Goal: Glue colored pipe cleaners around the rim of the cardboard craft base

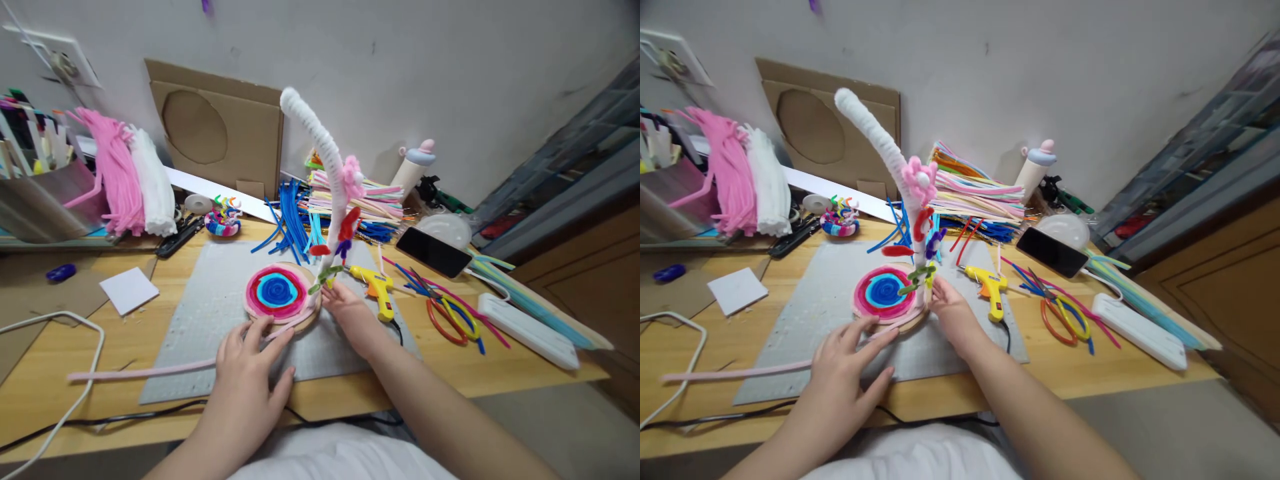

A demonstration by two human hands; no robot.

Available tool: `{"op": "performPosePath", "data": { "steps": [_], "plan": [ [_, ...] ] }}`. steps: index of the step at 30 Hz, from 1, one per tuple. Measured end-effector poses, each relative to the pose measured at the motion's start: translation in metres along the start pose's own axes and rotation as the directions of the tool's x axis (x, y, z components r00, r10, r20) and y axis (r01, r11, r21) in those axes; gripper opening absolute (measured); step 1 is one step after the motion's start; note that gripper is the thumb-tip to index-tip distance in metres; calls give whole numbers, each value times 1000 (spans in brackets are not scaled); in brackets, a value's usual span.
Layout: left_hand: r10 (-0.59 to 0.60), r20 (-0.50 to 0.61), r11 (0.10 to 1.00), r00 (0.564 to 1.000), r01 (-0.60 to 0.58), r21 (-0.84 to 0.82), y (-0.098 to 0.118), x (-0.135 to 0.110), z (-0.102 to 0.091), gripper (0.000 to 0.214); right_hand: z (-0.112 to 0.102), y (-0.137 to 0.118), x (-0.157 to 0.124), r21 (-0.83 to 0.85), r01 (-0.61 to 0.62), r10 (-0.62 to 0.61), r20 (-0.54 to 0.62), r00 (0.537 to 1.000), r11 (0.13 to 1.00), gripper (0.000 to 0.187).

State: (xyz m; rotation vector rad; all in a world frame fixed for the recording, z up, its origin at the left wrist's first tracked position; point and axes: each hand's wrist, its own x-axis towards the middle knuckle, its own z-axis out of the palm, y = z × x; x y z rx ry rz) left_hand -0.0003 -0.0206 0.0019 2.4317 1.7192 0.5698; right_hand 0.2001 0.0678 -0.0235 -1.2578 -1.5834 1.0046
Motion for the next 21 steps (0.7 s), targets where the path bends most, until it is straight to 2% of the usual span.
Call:
{"op": "performPosePath", "data": {
  "steps": [4,8,12,16,19,21],
  "plan": [
    [9,16,1000,1000,-9,9,-2,-2,-1,48,3,-1,-32,-74,-37,40,43,998,997,59],
    [18,20,1000,1000,-19,17,-6,-3,-1,49,4,-16,-59,-337,54,1,161,987,940,63],
    [31,22,999,999,-31,12,-10,-2,-4,44,5,-24,-62,-493,139,-39,209,977,859,65],
    [4,43,997,999,0,-73,-19,4,-18,30,6,-22,-61,-543,177,-76,204,976,821,66],
    [-77,31,986,997,80,-145,-32,17,-29,28,6,-20,-62,-551,183,-83,201,976,814,68],
    [-171,-6,976,985,168,-140,-41,28,-30,39,6,-20,-63,-557,174,-67,208,976,812,68]
  ]
}}
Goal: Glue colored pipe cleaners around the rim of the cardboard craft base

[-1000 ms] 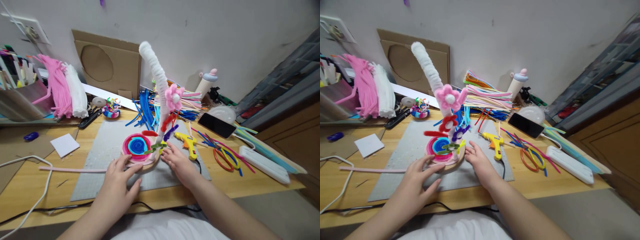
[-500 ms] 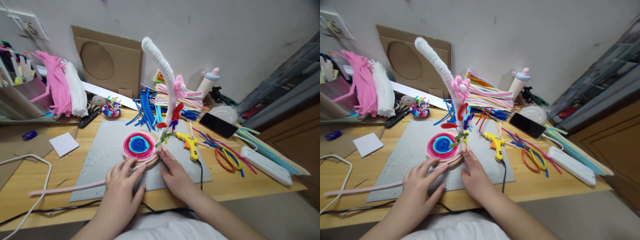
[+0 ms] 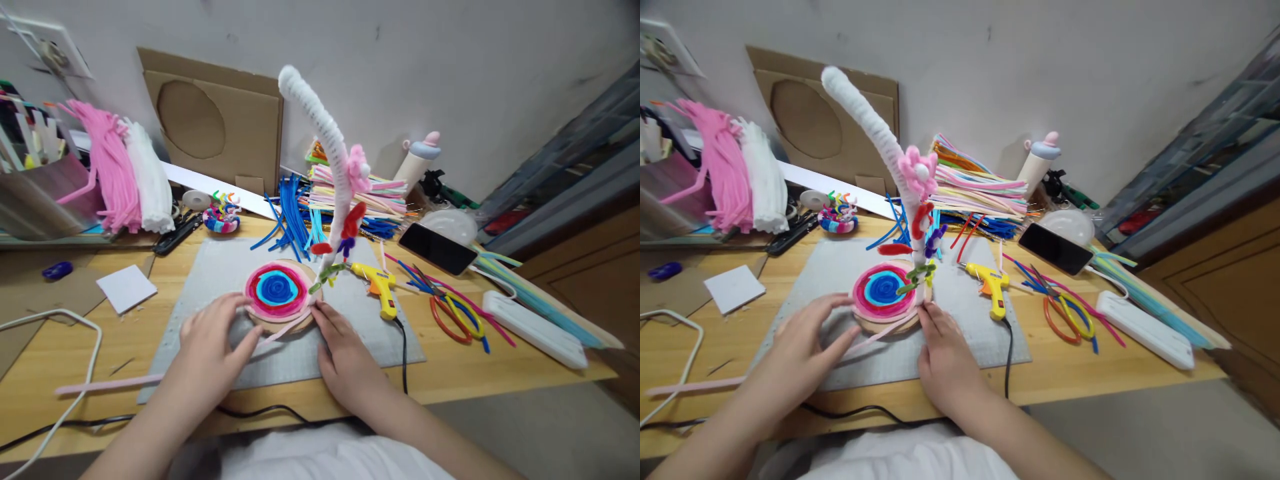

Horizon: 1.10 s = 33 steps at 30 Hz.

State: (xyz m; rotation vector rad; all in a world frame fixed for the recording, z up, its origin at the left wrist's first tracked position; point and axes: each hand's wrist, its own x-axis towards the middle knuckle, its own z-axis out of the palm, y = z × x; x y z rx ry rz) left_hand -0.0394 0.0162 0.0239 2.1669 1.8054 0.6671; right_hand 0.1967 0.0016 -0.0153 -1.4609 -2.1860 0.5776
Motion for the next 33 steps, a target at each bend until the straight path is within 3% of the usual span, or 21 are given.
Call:
{"op": "performPosePath", "data": {
  "steps": [3,7,10,15,20,25,28,33],
  "plan": [
    [-120,30,991,992,122,-59,-11,16,7,58,1,-2,-1,17,-54,54,29,998,998,68],
    [-73,72,950,995,92,-297,-17,21,20,56,0,-2,-1,60,-90,87,52,995,994,69],
    [-60,51,934,997,74,-350,-12,11,20,54,-5,4,0,101,-62,54,74,996,993,72],
    [-71,101,980,992,88,-180,6,-20,12,62,-19,22,13,202,-39,29,55,998,979,72],
    [16,36,999,999,-14,-39,13,-44,20,64,-26,28,21,308,-69,54,57,997,949,71],
    [44,45,989,998,-50,136,10,-44,25,66,-26,23,15,310,-77,61,61,996,947,74],
    [29,-9,964,1000,-25,266,12,-40,25,65,-26,20,11,282,-73,54,75,996,957,75],
    [156,-61,960,986,-137,245,21,-34,25,63,-25,19,7,210,-52,35,82,996,976,73]
  ]
}}
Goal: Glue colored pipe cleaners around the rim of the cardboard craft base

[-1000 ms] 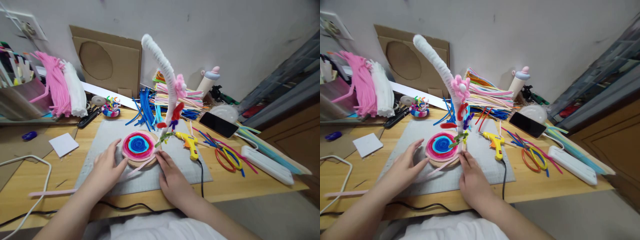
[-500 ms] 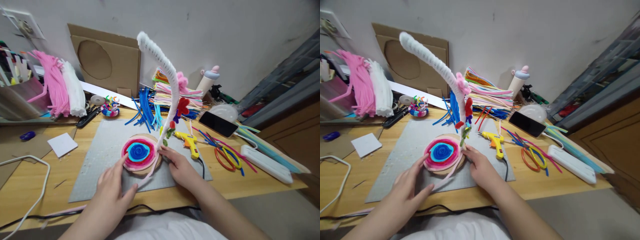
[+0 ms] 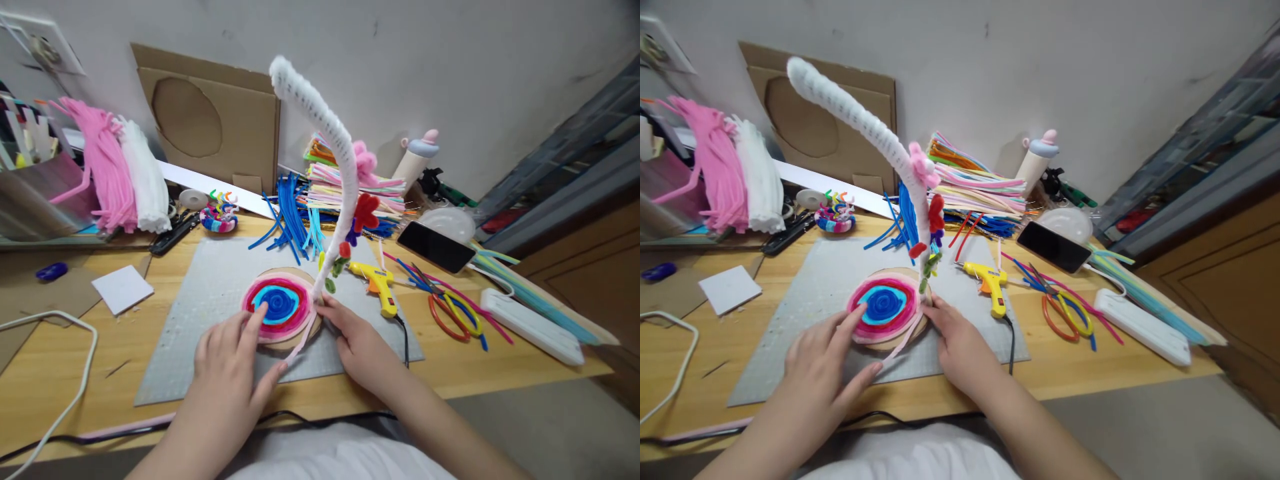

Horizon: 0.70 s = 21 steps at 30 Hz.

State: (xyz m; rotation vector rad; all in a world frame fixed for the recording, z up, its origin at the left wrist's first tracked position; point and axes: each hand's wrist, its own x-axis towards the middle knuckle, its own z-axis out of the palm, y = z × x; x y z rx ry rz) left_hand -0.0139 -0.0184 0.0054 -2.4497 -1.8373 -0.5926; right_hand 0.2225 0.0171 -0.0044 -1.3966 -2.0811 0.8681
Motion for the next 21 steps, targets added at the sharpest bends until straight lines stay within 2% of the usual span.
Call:
{"op": "performPosePath", "data": {
  "steps": [4,7,10,12,14,15,16,18,21],
  "plan": [
    [168,78,979,983,-157,-132,9,10,-5,45,4,1,-2,-62,30,-30,-9,999,998,73],
    [281,157,948,947,-248,-198,18,18,-6,45,7,-1,-5,-97,42,-44,-19,999,994,74],
    [281,161,944,946,-243,-223,25,21,-4,43,4,-4,-10,-116,60,-61,-7,998,991,71],
    [271,139,943,952,-234,-237,26,21,-1,39,-6,-2,-12,-130,52,-59,-50,997,990,63],
    [268,106,941,958,-237,-241,25,18,2,34,-22,6,-11,-168,-67,31,-203,979,984,49],
    [260,83,943,962,-235,-235,24,17,3,32,-32,12,-10,-187,-169,106,-309,945,968,40],
    [247,59,947,967,-229,-224,23,15,4,28,-42,19,-7,-201,-299,199,-403,893,933,32],
    [219,26,957,975,-210,-199,21,12,5,21,-59,36,-1,-205,-434,302,-467,831,877,25],
    [207,10,963,978,-202,-180,20,10,7,16,-72,59,7,-191,-534,413,-444,795,823,29]
  ]
}}
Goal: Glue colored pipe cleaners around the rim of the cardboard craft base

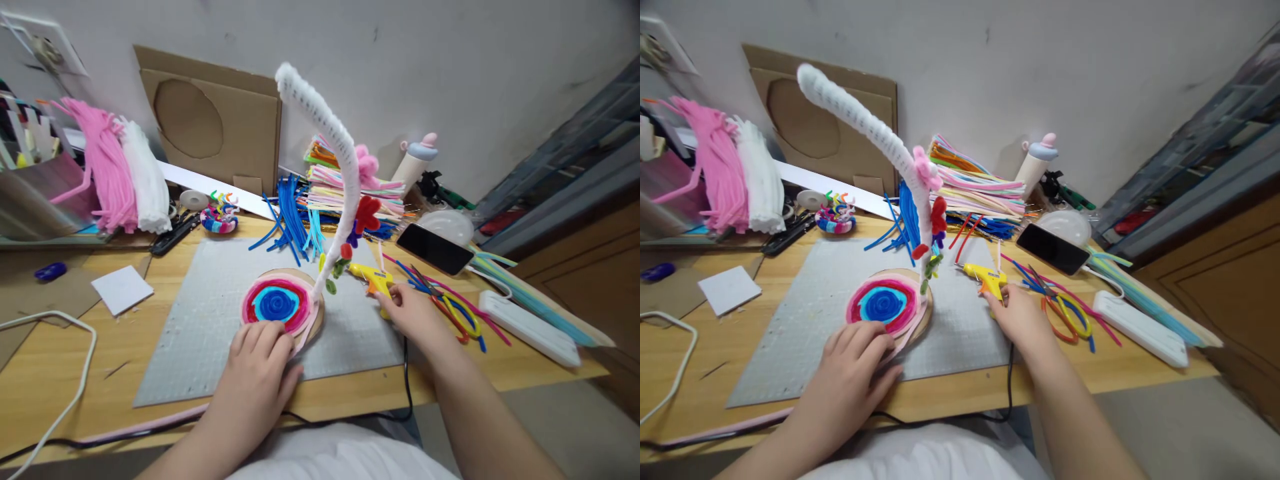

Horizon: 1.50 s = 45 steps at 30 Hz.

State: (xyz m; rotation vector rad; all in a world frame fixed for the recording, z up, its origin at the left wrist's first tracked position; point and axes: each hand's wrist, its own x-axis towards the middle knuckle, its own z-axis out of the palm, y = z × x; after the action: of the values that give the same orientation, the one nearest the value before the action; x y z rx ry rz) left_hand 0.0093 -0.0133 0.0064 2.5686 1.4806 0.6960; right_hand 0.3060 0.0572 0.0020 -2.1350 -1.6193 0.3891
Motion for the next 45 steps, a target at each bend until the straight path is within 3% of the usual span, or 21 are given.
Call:
{"op": "performPosePath", "data": {
  "steps": [5,9,11,12,14,16,17,19,23,26,30,35,39,45],
  "plan": [
    [54,-18,998,998,-54,12,2,3,6,15,6,8,8,80,-103,101,30,994,991,18],
    [95,-62,995,994,-93,33,1,3,11,21,-8,4,-4,270,-129,126,28,992,954,23],
    [122,-79,992,989,-119,33,0,2,12,26,-19,0,-16,429,-125,99,84,992,895,25],
    [131,-81,991,988,-129,32,0,1,12,28,-24,-2,-23,541,-137,77,133,988,830,25],
    [142,-76,990,987,-140,32,-1,0,11,31,-30,-5,-36,780,-214,14,255,967,589,27],
    [145,-70,989,987,-143,36,-1,-2,11,34,-33,-7,-46,893,-293,-53,329,943,341,29],
    [147,-66,989,987,-146,34,-2,-3,11,35,-33,-7,-49,908,-301,-67,333,940,290,30],
    [145,-62,989,987,-144,23,-2,-5,11,34,-33,-6,-55,902,-267,-64,306,950,339,33],
    [135,-66,991,989,-135,4,-2,-4,11,31,-34,-13,-65,647,-157,-90,332,939,746,33],
    [144,-81,989,986,-145,2,-2,-2,9,31,-35,-26,-73,427,-31,-135,353,926,904,34],
    [147,-102,988,984,-150,-22,-2,-1,9,31,-32,-40,-75,304,120,-210,287,935,945,31],
    [119,-96,992,988,-124,-39,-3,-4,13,31,-27,-48,-66,325,268,-382,364,850,907,26],
    [96,-109,994,989,-102,-43,-2,-7,16,31,-23,-53,-62,347,312,-437,384,813,885,28],
    [57,-124,998,991,-59,-12,-1,-7,18,17,-26,-55,-60,302,317,-423,412,807,899,29]
  ]
}}
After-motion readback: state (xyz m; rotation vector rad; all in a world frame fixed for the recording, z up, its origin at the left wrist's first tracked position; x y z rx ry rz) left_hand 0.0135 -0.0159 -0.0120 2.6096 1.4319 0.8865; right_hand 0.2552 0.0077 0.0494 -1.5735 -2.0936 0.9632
